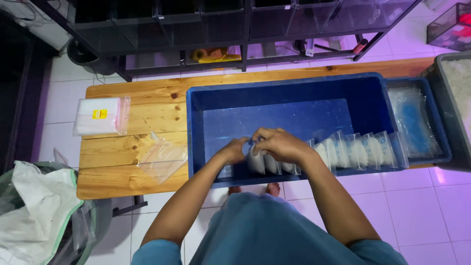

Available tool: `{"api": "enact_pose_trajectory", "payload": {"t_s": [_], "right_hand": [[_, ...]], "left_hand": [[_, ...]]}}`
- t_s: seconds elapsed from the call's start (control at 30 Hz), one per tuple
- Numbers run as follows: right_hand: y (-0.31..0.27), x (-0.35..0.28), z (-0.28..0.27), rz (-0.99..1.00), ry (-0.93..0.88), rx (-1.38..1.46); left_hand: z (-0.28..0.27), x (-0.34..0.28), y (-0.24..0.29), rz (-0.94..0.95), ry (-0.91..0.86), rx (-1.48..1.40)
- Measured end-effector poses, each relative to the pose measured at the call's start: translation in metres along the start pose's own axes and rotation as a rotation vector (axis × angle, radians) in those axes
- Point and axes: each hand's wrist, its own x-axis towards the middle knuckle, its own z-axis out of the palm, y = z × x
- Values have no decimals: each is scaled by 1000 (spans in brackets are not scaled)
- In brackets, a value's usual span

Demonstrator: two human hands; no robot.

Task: The person fills small plastic bags with white salt using a cup and places them into a blue container.

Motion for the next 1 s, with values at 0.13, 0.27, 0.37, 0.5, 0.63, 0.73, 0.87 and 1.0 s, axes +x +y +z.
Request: {"api": "enact_pose_trajectory", "payload": {"t_s": [0.13, 0.27, 0.37, 0.5, 0.63, 0.73, 0.87, 1.0], "right_hand": [[-4, -5, -4, 1, 39, 12], [-11, -9, -9, -63, 94, 69], [-10, -11, -6, -65, 112, 97], [0, -13, 5, -36, 136, 126], [9, -16, 17, -22, 139, 107], [2, -20, 10, -1, 180, 92], [8, -43, 15, 60, 423, 158], [1, -75, 3, 144, 695, 236]], "left_hand": [[14, 9, -4, 222, -74, 12], [11, -1, 4, 235, -131, 220], [11, 1, 1, 249, -149, 244], [10, -2, 7, 268, -161, 172], [10, -2, 9, 243, -175, 136], [7, -1, 9, 237, -178, 179], [-16, -32, 41, 187, -154, 180], [-37, -63, 60, 210, 108, 102]]}}
